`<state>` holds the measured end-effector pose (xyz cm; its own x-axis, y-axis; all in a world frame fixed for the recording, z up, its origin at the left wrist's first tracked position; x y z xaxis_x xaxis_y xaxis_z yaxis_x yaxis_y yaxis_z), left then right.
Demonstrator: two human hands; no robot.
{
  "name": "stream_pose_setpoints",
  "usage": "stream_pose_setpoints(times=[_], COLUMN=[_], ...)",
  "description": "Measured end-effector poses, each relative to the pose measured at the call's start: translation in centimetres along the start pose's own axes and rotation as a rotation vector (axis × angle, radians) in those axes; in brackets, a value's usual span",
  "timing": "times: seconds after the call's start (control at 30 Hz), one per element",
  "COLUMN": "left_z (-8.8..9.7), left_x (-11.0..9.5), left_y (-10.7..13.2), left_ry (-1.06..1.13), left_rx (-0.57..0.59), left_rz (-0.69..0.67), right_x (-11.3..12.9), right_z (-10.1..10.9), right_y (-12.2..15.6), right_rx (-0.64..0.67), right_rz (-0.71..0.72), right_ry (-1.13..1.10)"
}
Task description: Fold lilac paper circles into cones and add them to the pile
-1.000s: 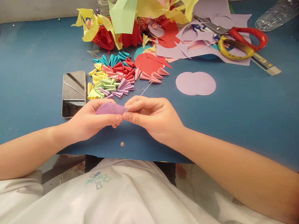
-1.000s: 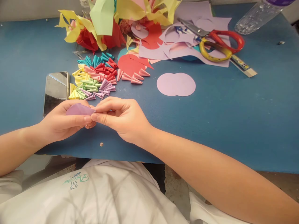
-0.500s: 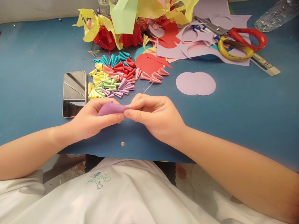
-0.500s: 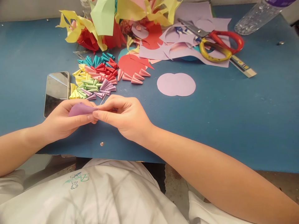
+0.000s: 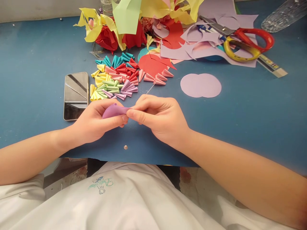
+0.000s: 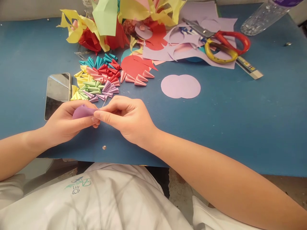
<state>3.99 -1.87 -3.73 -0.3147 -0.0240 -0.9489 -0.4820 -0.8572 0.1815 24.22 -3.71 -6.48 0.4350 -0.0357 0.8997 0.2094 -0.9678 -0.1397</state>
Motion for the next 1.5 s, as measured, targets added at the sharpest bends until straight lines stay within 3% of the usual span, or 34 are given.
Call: stream_pose_setpoints(times=[0.13,0.33,0.67,0.8,0.97,1.23,1.5], left_z=[0.0,-0.1,0.2,0.2,0.1,0.0,0.0], left_x=[0.5,0.6,1.2,0.7,-0.2,0.1,-0.3], left_y=[0.0,-0.3,-0.1,0.1,0.3,0.3,0.3], left_ry=[0.142,0.266,0.062,-0.004,-0.194,-0.065,-0.078], left_rx=[0.026,0.06,0.057,0.04,-0.033,-0.038,-0.024], left_rz=[0.058,0.095,0.026,0.012,0.019,0.047,0.059], right_x=[0.4,-0.1,-0.3,-0.2,-0.1,0.4,-0.5], right_z=[0.0,0.3,0.0,-0.2,-0.2,0.1,0.1], right_y=[0.1,0.2,0.4,0.4,0.5,0.7,0.6], right_rx=[0.078,0.096,0.023,0.028,0.024,0.087,0.055], right_rz=[0.17,0.156,0.089,0.098,0.156,0.214,0.065], right_ry=[0.14,0.026,0.013,-0.006,0.138,0.244,0.039])
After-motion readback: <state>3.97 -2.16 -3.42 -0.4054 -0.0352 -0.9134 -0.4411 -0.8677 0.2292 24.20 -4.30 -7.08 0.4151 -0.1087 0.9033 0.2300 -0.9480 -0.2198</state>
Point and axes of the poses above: each hand's wrist, its own y-axis away from the middle knuckle, its own z-axis out of the back of the hand, x = y × z, the point moved 1 cm from there along -y, towards the middle knuckle, and after that the axes turned 11 degrees about -y, right-handed, at the moved point
